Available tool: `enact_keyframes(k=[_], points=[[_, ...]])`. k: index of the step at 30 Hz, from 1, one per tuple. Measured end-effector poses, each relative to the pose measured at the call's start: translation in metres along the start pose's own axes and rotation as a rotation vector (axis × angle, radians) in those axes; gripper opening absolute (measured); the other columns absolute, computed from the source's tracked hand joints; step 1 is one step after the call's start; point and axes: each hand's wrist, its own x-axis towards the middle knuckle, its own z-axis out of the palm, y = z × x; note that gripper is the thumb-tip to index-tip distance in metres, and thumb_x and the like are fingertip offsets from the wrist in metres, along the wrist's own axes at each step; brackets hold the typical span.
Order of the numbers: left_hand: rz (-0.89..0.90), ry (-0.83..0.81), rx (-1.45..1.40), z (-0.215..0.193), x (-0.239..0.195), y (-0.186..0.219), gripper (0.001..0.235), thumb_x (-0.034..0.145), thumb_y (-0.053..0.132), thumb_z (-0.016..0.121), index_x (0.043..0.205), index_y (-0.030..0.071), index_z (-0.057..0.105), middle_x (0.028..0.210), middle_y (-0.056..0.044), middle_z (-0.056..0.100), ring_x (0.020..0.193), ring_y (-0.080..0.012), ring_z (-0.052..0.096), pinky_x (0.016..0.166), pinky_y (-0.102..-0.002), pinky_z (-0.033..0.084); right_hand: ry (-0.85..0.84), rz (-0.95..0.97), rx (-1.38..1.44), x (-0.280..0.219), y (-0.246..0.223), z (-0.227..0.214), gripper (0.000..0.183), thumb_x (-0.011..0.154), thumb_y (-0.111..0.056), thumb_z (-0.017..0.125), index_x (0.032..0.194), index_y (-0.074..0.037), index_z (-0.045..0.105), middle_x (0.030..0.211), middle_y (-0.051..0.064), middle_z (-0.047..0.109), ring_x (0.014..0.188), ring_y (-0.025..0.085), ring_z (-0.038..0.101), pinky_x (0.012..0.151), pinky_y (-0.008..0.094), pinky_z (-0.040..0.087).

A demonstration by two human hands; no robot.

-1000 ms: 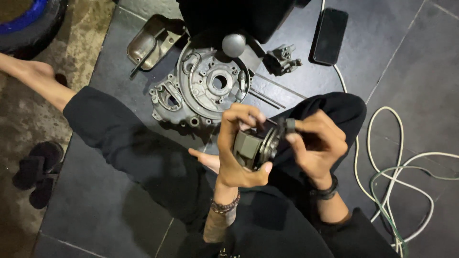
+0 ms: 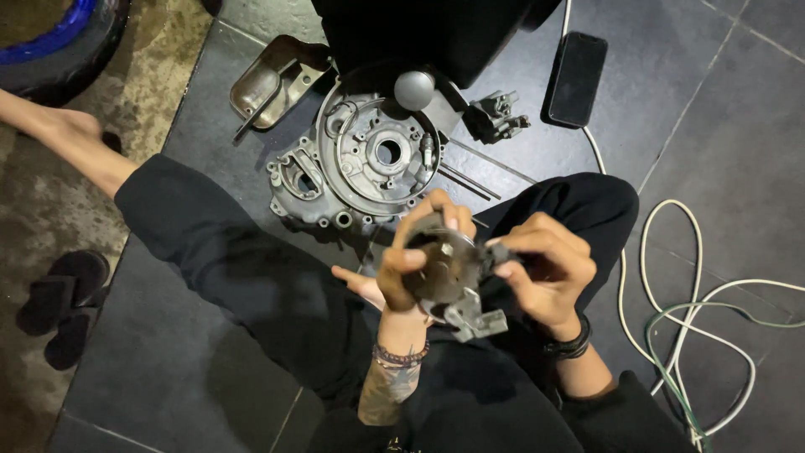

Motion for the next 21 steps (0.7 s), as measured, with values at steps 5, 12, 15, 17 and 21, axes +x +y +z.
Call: enact_keyframes(k=[5, 12, 15, 17, 21], points=[[0.039, -0.041, 0.183, -0.005, -0.002, -0.003, 0.057, 0.066, 0.032, 0.069, 0.105, -0.001, 0.043, 0.073, -0.014, 0.048, 0.063, -0.0153, 0.046, 0.056, -0.026, 0.037, 0.063, 0.014, 0.03, 0.003, -0.002, 0.001, 0.032, 0.091, -0.027, 0.076, 0.083, 0.003, 0.073, 0.066, 0.012, 0.062, 0.054, 0.017, 0.05, 0.055, 0.031, 0.05], [-0.022, -0.108, 0.045, -0.018, 0.0, 0.006, 0.066, 0.076, 0.027, 0.072, 0.123, 0.001, 0.033, 0.073, -0.012, 0.048, 0.062, -0.0157, 0.049, 0.055, -0.025, 0.039, -0.038, 0.04, 0.039, -0.004, -0.002, -0.005, 0.034, 0.091, -0.03, 0.075, 0.085, 0.003, 0.076, 0.069, 0.015, 0.065, 0.055, 0.022, 0.055, 0.053, 0.033, 0.049], [-0.118, -0.204, 0.163, -0.012, -0.004, 0.002, 0.085, 0.071, 0.028, 0.081, 0.131, -0.003, 0.029, 0.067, -0.013, 0.053, 0.057, -0.0133, 0.048, 0.054, -0.023, 0.035, -0.03, 0.001, 0.029, 0.005, 0.002, -0.01, 0.034, 0.093, -0.029, 0.073, 0.087, 0.005, 0.076, 0.076, 0.017, 0.068, 0.061, 0.023, 0.059, 0.058, 0.034, 0.052], [-0.13, -0.136, 0.239, -0.006, -0.008, 0.002, 0.086, 0.069, 0.033, 0.081, 0.132, -0.001, 0.032, 0.072, -0.011, 0.057, 0.061, -0.0111, 0.051, 0.057, -0.022, 0.039, -0.042, -0.02, 0.033, 0.012, 0.0, -0.01, 0.032, 0.093, -0.027, 0.073, 0.087, 0.005, 0.076, 0.076, 0.018, 0.067, 0.06, 0.023, 0.058, 0.057, 0.034, 0.051], [-0.075, -0.084, 0.328, -0.006, -0.009, 0.014, 0.089, 0.07, 0.037, 0.081, 0.136, 0.002, 0.032, 0.071, -0.01, 0.056, 0.061, -0.0112, 0.052, 0.056, -0.021, 0.037, -0.062, -0.019, 0.014, 0.01, -0.005, -0.013, 0.03, 0.092, -0.025, 0.074, 0.087, 0.005, 0.076, 0.073, 0.018, 0.067, 0.057, 0.022, 0.057, 0.053, 0.032, 0.049]])
